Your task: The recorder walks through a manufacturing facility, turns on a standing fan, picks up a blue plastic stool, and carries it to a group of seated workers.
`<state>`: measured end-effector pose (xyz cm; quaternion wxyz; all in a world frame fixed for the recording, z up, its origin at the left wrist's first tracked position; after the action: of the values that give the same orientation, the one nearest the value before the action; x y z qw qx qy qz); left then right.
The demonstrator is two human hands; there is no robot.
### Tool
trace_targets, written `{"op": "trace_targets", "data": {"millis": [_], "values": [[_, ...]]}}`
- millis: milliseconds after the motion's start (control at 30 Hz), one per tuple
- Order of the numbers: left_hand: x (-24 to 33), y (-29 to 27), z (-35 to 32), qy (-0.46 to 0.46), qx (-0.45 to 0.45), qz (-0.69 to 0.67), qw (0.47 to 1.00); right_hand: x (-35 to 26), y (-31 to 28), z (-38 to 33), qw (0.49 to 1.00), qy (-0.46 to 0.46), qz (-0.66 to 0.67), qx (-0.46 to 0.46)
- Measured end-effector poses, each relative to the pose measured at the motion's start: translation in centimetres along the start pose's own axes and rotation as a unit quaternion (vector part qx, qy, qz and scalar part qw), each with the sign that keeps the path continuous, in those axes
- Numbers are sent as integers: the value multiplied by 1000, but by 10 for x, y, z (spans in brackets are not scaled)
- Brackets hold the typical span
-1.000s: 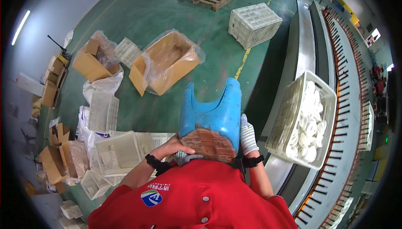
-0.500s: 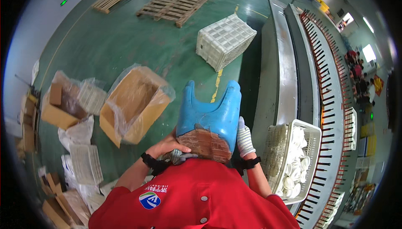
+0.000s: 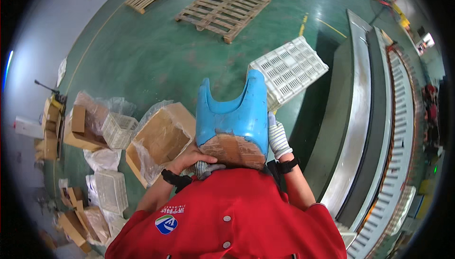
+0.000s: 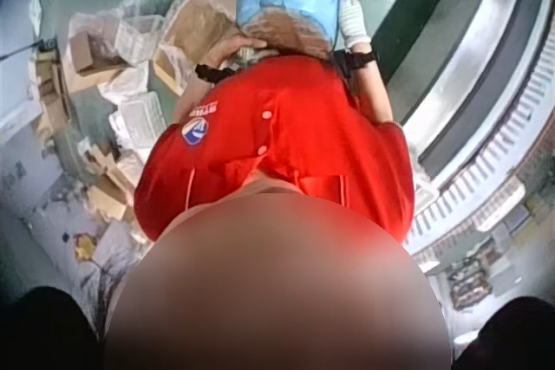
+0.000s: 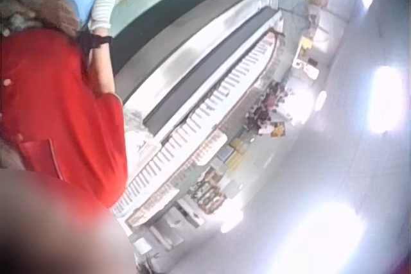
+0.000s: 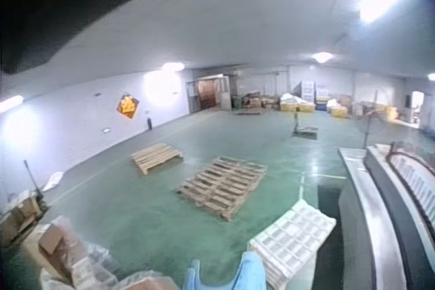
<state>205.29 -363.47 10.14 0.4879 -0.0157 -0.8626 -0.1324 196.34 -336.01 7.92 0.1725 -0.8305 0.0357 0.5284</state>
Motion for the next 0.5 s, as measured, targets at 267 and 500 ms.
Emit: {"op": "trace_targets", "data": {"millis": [267, 500], "values": [[99, -45, 151, -26, 91, 2, 996, -120, 70, 177, 996, -80, -35, -31], [166, -110, 363, -21, 25, 28, 999, -163, 111, 345, 999, -32, -29, 13]]}}
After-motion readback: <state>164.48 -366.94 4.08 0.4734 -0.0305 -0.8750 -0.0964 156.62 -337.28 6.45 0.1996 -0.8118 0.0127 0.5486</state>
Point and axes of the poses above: each hand's wrist, its own z-axis towards the middle knuckle, its own y-axis out of the palm, x = y × z, the point moved 10 cm from there along z, towards the middle knuckle, and after that the axes turned 13 degrees about x, right-handed, at the moved point
